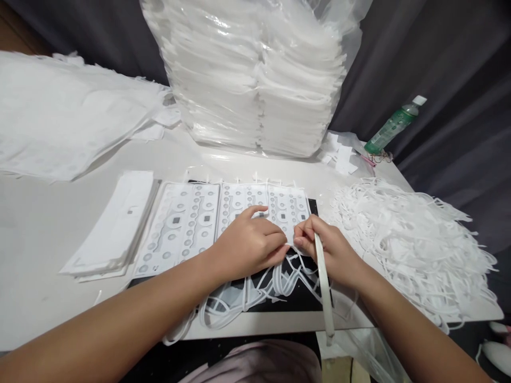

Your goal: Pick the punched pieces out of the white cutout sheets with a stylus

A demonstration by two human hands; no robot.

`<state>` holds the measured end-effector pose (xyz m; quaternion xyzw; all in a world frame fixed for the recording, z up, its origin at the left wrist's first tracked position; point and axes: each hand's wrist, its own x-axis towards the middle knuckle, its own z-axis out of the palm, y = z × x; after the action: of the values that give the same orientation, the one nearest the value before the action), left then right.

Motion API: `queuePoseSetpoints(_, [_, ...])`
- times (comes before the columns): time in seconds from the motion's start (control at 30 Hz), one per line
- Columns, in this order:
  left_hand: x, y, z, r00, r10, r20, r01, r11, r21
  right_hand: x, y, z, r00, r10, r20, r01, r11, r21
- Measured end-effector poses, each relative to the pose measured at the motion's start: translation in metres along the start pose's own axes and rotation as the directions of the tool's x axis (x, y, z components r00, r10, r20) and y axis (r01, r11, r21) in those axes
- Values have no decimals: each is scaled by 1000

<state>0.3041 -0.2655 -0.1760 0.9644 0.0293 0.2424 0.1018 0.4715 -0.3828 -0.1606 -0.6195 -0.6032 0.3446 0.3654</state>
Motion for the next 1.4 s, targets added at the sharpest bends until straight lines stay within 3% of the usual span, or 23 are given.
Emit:
queuePoseSetpoints(0.27, [-1, -3, 0, 997, 34, 72, -33, 999, -19, 0, 3, -2, 998, 66, -10, -64, 989, 134])
queuePoseSetpoints(0.5, [-3, -6, 1, 998, 14, 66, -12, 999, -35, 0, 0, -3, 999, 38, -27, -37, 999, 20])
queuePoseSetpoints(0.7, [-2, -3, 1, 995, -52, 79, 58, 996, -70, 0, 1, -2, 997, 70, -16, -70, 997, 25])
queuePoseSetpoints(0.93, [-1, -3, 3, 998, -47, 39, 49, 997, -56, 0, -1, 1, 1000, -12, -17, 12, 1000, 21])
queuePoseSetpoints(1.17, [-1, -3, 5, 999, -43, 12, 43, 996, -72, 0, 1, 6, 999, -12, -40, 13, 1000, 24])
queuePoseSetpoints(1.4, [-2, -12, -5, 995, -44, 93, 49, 997, -54, 1, 2, 4, 999, -36, -32, 32, 993, -117])
